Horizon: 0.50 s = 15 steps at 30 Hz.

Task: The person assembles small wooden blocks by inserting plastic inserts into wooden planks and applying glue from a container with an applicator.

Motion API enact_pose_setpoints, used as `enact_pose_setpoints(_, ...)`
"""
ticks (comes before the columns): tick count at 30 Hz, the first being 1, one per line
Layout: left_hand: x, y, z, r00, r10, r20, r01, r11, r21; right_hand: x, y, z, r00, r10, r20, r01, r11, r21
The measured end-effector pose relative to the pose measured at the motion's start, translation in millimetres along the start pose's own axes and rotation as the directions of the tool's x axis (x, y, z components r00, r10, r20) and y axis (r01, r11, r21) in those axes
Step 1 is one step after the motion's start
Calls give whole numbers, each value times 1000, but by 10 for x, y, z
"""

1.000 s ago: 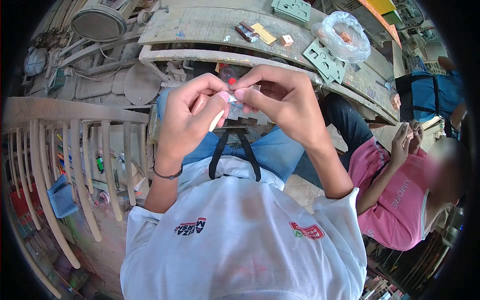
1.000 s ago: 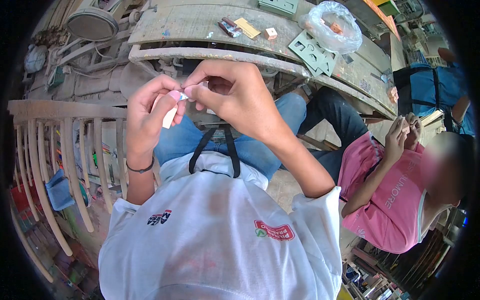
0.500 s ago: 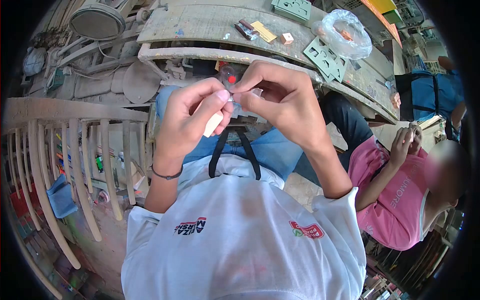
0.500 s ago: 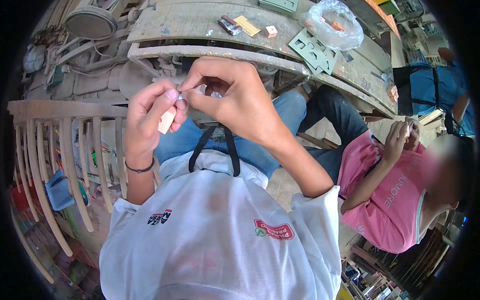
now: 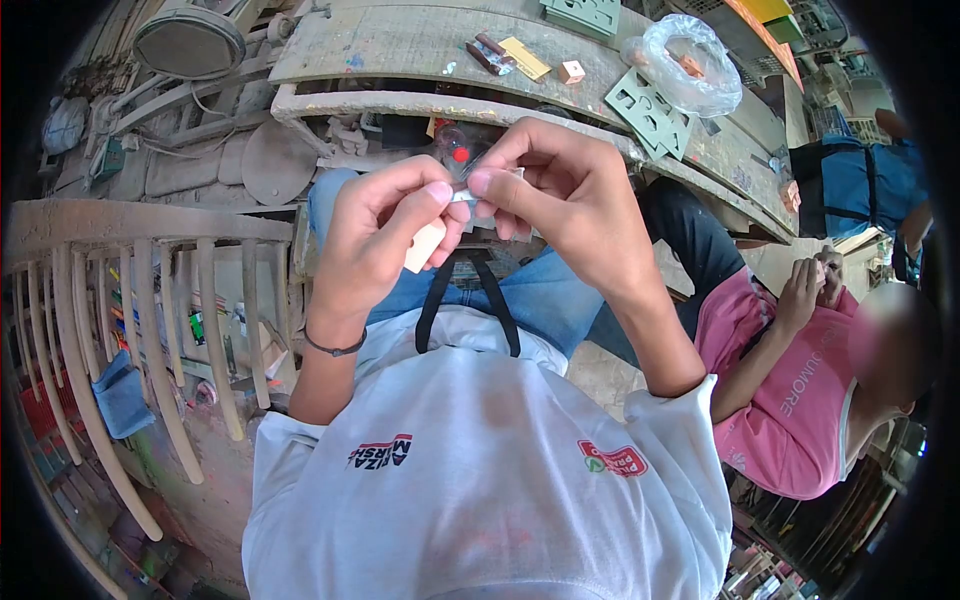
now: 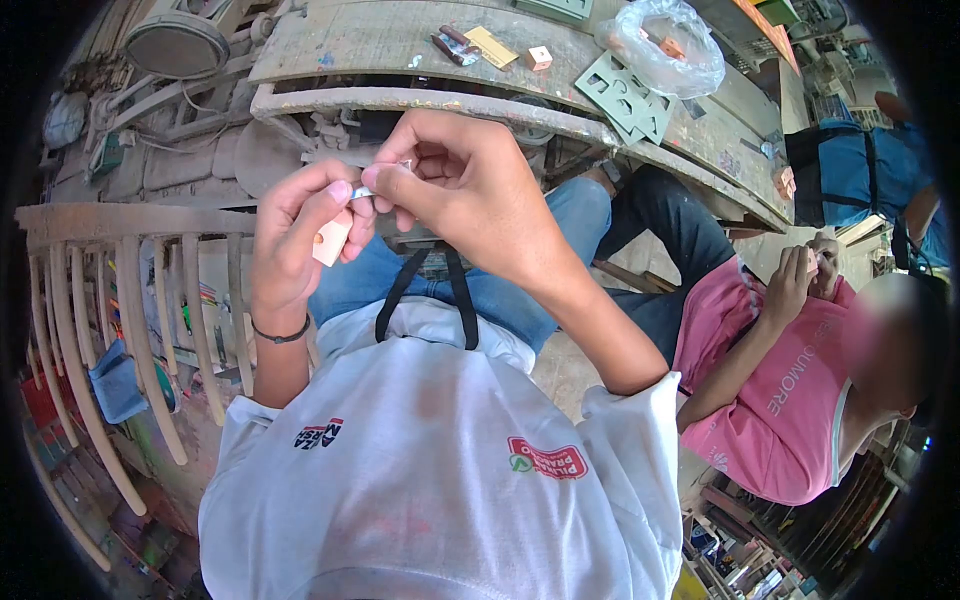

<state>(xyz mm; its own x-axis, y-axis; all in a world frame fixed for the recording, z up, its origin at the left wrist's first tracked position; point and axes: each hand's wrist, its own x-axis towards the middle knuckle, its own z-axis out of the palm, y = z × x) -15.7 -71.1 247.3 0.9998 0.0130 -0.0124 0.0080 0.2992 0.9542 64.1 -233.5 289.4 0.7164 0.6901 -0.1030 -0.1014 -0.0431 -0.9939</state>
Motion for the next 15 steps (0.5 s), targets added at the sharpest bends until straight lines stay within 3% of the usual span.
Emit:
enact_pose_setpoints(5, 23, -57, 9, 992, -103, 67, 113, 981, -159, -14, 41, -4, 996, -94, -9, 93, 992, -89)
enact_pose_setpoints(9, 39, -71, 14, 987, -127, 100, 145, 969, -200, -39, 76, -10, 993, -120, -7, 119, 990, -78)
enact_pose_setpoints(11, 44, -93, 3, 983, -126, 132, 160, 943, -291, -49, 88, -6, 989, -143, 23, 143, 990, 21)
enact_pose_setpoints(15, 65, -109, -11, 975, -140, 175, 198, 901, -385, -41, 147, -41, 982, -190, 12, 190, 982, -1)
